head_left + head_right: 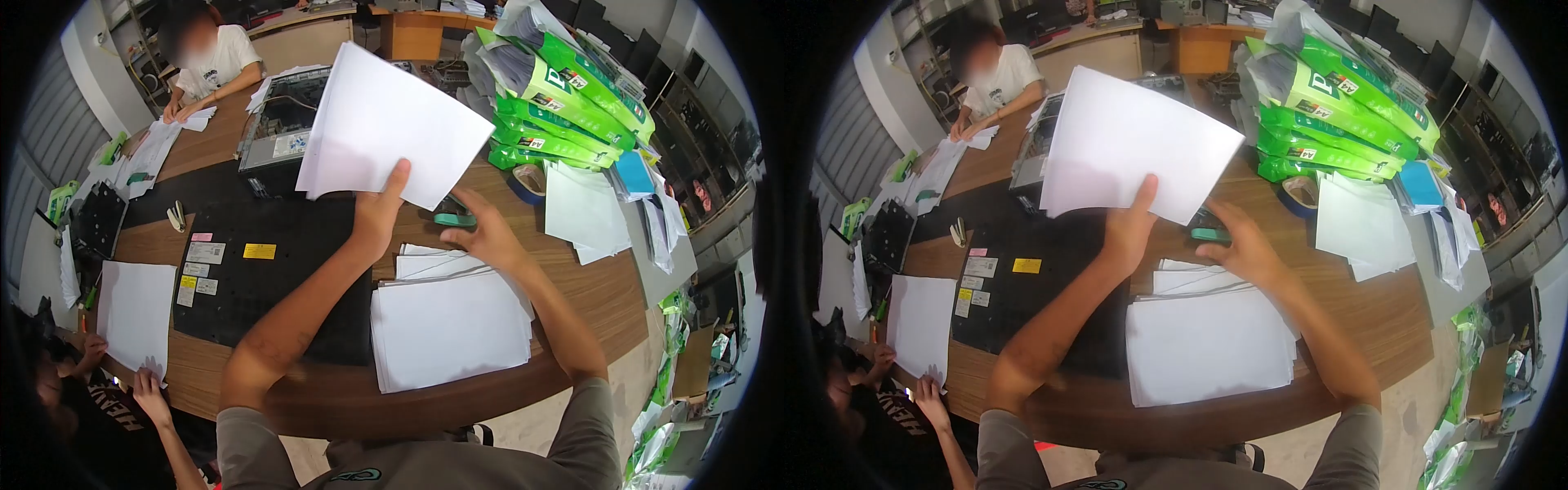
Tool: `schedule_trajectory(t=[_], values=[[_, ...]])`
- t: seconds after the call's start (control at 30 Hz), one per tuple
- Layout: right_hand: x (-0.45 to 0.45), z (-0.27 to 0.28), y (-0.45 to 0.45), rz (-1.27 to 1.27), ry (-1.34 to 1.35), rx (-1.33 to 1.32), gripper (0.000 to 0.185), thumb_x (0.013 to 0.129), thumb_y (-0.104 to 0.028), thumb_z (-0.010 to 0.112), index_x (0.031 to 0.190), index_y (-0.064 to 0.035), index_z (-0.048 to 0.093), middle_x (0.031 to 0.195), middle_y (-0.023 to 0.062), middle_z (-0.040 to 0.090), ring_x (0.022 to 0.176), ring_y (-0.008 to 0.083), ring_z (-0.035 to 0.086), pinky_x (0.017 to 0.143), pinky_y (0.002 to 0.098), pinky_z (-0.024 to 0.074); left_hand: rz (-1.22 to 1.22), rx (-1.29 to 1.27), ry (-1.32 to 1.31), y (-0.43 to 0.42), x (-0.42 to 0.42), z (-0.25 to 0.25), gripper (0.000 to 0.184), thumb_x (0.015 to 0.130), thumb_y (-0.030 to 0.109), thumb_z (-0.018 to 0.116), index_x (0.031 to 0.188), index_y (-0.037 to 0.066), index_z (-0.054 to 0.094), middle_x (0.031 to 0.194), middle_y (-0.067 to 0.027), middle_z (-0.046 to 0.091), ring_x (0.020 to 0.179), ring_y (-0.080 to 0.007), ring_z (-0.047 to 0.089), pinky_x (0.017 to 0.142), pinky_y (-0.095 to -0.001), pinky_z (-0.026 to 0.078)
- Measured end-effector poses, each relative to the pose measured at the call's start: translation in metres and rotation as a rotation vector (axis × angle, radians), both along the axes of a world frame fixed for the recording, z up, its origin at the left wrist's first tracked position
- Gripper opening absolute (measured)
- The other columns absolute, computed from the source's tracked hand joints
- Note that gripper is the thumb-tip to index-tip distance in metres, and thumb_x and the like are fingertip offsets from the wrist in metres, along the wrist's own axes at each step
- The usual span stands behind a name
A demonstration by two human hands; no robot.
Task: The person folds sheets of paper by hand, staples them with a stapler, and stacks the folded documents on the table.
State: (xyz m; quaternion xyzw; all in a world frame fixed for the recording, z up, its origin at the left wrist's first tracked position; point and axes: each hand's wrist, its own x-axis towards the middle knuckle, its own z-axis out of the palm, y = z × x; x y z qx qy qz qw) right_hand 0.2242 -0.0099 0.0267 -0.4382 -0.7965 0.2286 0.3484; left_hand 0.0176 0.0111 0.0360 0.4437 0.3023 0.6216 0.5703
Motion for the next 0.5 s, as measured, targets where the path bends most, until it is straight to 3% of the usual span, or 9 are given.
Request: schedule_trajectory(t=[0.03,0.13,0.2,0.23,0.27,0.33,0.37,0.4,0.5], values=[[-0.001,0.002,0.0,-0.006,0.0,0.004,0.063,0.083,-0.011,0.08,0.137,0.004,0.05,0.13,0.012,0.06,0.12,0.0238,0.056,0.105,0.0373,0.0421,-0.015,-0.036,-0.112,0.001,0.001,0.003,0.045,0.1,0.029,0.062,0.134,0.002,0.048,0.124,-0.0097,0.055,0.11,-0.0153,0.058,0.089,-0.029,0.049],[-0.01,0.01,-0.005,0.027,0.323,0.014,0.063,0.084,-0.017,0.079,0.138,0.001,0.051,0.122,0.0124,0.063,0.11,0.0218,0.06,0.097,0.0349,0.0463,-0.1,-0.038,-0.164,-0.007,0.009,0.003,0.054,0.099,0.031,0.062,0.14,0.002,0.043,0.13,-0.0103,0.053,0.118,-0.0161,0.054,0.093,-0.0309,0.049],[-0.012,0.021,-0.012,0.03,0.86,-0.436,0.054,0.089,-0.021,0.075,0.135,-0.0008,0.054,0.116,0.0107,0.065,0.106,0.0166,0.061,0.091,0.0323,0.0486,-0.118,0.011,-0.014,-0.011,0.011,0.001,0.057,0.098,0.029,0.064,0.141,0.001,0.041,0.13,-0.0106,0.053,0.119,-0.0167,0.054,0.094,-0.032,0.048],[-0.006,0.015,-0.007,-0.097,0.723,-0.375,0.044,0.094,-0.023,0.07,0.131,-0.0014,0.057,0.109,0.0085,0.067,0.093,0.0118,0.063,0.075,0.0267,0.051,-0.127,0.066,0.134,-0.013,0.012,-0.001,0.06,0.097,0.028,0.066,0.143,0.0,0.039,0.13,-0.0108,0.053,0.119,-0.0173,0.054,0.095,-0.0331,0.048],[0.003,0.014,-0.006,-0.125,0.726,-0.362,0.044,0.094,-0.023,0.07,0.131,-0.0014,0.057,0.109,0.0085,0.067,0.093,0.0118,0.063,0.075,0.0267,0.051,-0.157,0.07,0.13,-0.014,0.014,-0.004,0.06,0.097,0.028,0.066,0.143,0.0,0.039,0.13,-0.0108,0.053,0.119,-0.0173,0.054,0.095,-0.0331,0.048],[0.027,0.017,-0.009,-0.233,0.841,-0.345,0.038,0.096,-0.021,0.067,0.127,-0.0005,0.058,0.098,0.0073,0.069,0.078,0.0106,0.063,0.062,0.0219,0.0488,-0.395,0.111,0.32,-0.014,0.014,-0.009,0.058,0.095,0.016,0.068,0.142,-0.003,0.04,0.139,-0.0149,0.049,0.127,-0.0206,0.049,0.104,-0.0386,0.043],[0.048,0.017,-0.009,-0.311,0.828,-0.295,0.032,0.098,-0.018,0.063,0.124,0.0002,0.059,0.092,0.0086,0.067,0.07,0.0114,0.063,0.054,0.0223,0.0506,-0.45,-0.024,0.59,-0.017,0.012,-0.008,0.052,0.092,0.014,0.07,0.137,0.001,0.049,0.132,-0.0133,0.054,0.12,-0.0197,0.053,0.1,-0.0357,0.047],[0.059,0.033,-0.021,-0.38,0.843,-0.186,0.027,0.098,-0.016,0.061,0.117,0.0037,0.058,0.091,0.0115,0.067,0.071,0.0184,0.066,0.057,0.0354,0.0612,-0.367,0.308,0.706,-0.024,0.013,-0.001,0.046,0.09,0.014,0.071,0.133,0.004,0.055,0.122,-0.0105,0.059,0.11,-0.0192,0.059,0.093,-0.033,0.051],[0.156,0.023,-0.036,-0.565,0.644,0.005,0.024,0.099,-0.015,0.058,0.114,0.0034,0.058,0.08,0.0066,0.064,0.059,0.0131,0.058,0.047,0.0293,0.0477,-0.37,0.459,0.84,-0.03,0.018,0.0,0.037,0.09,0.012,0.069,0.126,0.006,0.061,0.113,-0.0088,0.062,0.103,-0.0191,0.062,0.089,-0.0312,0.052]])
